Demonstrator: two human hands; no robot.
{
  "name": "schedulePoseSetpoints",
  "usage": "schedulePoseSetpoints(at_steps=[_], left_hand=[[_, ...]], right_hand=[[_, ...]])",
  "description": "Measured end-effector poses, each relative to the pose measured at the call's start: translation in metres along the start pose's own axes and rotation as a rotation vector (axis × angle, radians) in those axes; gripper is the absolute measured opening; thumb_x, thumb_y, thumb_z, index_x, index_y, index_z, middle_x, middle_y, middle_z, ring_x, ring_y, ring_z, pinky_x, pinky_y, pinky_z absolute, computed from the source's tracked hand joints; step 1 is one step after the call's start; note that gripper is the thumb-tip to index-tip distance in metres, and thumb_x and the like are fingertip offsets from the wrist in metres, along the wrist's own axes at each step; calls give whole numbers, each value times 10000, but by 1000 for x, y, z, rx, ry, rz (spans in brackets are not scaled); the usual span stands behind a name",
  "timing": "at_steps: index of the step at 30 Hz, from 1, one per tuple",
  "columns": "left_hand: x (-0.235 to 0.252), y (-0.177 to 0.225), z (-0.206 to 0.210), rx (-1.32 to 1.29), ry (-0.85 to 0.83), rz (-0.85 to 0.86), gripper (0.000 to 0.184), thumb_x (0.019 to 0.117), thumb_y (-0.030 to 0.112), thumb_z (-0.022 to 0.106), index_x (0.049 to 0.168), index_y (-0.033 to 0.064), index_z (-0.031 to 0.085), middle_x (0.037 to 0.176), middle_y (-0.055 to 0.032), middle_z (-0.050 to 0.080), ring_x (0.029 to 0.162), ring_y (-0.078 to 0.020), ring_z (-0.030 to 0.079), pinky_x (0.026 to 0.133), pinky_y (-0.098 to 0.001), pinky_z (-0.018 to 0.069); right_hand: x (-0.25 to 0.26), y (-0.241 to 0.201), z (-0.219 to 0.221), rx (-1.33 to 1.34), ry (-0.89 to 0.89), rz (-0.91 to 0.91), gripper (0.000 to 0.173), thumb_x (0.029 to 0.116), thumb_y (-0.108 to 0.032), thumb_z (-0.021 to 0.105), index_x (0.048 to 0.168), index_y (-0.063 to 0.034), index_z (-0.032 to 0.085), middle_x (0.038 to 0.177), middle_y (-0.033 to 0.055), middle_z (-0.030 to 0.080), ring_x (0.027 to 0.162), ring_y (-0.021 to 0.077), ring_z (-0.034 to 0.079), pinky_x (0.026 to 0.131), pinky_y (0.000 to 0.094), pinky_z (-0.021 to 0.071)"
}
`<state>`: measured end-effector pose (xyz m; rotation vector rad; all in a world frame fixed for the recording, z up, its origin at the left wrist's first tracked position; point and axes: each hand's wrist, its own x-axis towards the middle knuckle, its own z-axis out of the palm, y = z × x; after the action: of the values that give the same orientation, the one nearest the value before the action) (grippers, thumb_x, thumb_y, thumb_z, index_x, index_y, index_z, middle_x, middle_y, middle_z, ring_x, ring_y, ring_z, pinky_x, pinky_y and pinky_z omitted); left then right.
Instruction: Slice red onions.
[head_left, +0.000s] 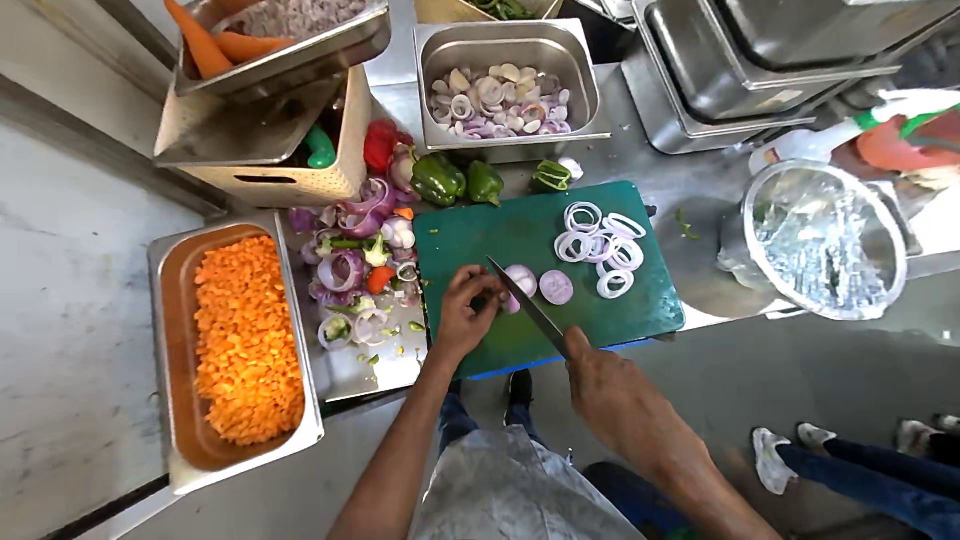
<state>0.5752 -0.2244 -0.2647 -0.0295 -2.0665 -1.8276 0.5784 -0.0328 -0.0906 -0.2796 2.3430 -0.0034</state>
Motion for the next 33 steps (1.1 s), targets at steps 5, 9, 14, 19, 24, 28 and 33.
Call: schedulePoseSetpoints(at_steps=[5, 9, 14, 19, 24, 28, 33], left_hand=[[2, 0, -2, 6, -18, -17, 175, 918, 50, 738, 1091, 45, 715, 1198, -107, 610, 975, -172, 679, 816, -327, 639], [4, 0, -3, -10, -20, -34, 159, 917, 54, 733, 1075, 45, 720, 1200, -100, 620, 978, -166, 679, 827, -327, 636], [5, 0, -3, -21, 1, -40, 151, 924, 64, 728, 1074, 45, 723, 1186, -94, 616, 958, -152, 673, 809, -305, 631], [6, -1, -3, -30, 24, -44, 159, 922, 52, 727, 1080, 32, 725, 1200, -106, 617, 961, -151, 684, 810, -304, 637], [5, 4, -3, 56, 50, -73, 148, 941, 127, 735, 1086, 96, 736, 1217, -63, 620, 954, -129, 676, 787, -283, 629], [4, 2, 0, 74, 49, -24, 156, 936, 156, 744, 1086, 113, 746, 1186, -54, 631, 937, -129, 676, 777, -291, 632], [1, 0, 7, 183, 67, -7, 301, 869, 302, 813, 1124, 170, 722, 1200, -34, 595, 991, -120, 643, 795, -301, 615]], right_hand=[[8, -11, -4, -11, -50, 40, 238, 1084, -208, 414, 1313, -154, 450, 933, 135, 657, 890, 346, 707, 750, 497, 579], [17, -16, -8, 28, -95, 51, 277, 1090, -205, 398, 1360, -151, 428, 980, 156, 660, 925, 362, 704, 778, 514, 579], [29, -20, -4, 49, -99, 39, 276, 1083, -187, 411, 1357, -154, 426, 980, 156, 661, 939, 360, 705, 786, 518, 580], [39, -27, 0, 42, -107, 46, 322, 1077, -155, 423, 1397, -126, 402, 1025, 180, 668, 974, 378, 706, 816, 524, 578], [68, -32, 23, 87, -58, 5, 368, 1067, -122, 446, 1431, -106, 395, 1055, 203, 676, 1001, 397, 704, 842, 537, 576], [80, -27, 40, 129, -17, -38, 385, 1083, -142, 401, 1466, -109, 373, 1093, 214, 677, 1033, 396, 700, 871, 538, 570], [76, -25, 44, 151, 35, -77, 436, 1082, -147, 396, 1515, -107, 367, 1170, 220, 675, 1086, 401, 688, 913, 545, 562]])
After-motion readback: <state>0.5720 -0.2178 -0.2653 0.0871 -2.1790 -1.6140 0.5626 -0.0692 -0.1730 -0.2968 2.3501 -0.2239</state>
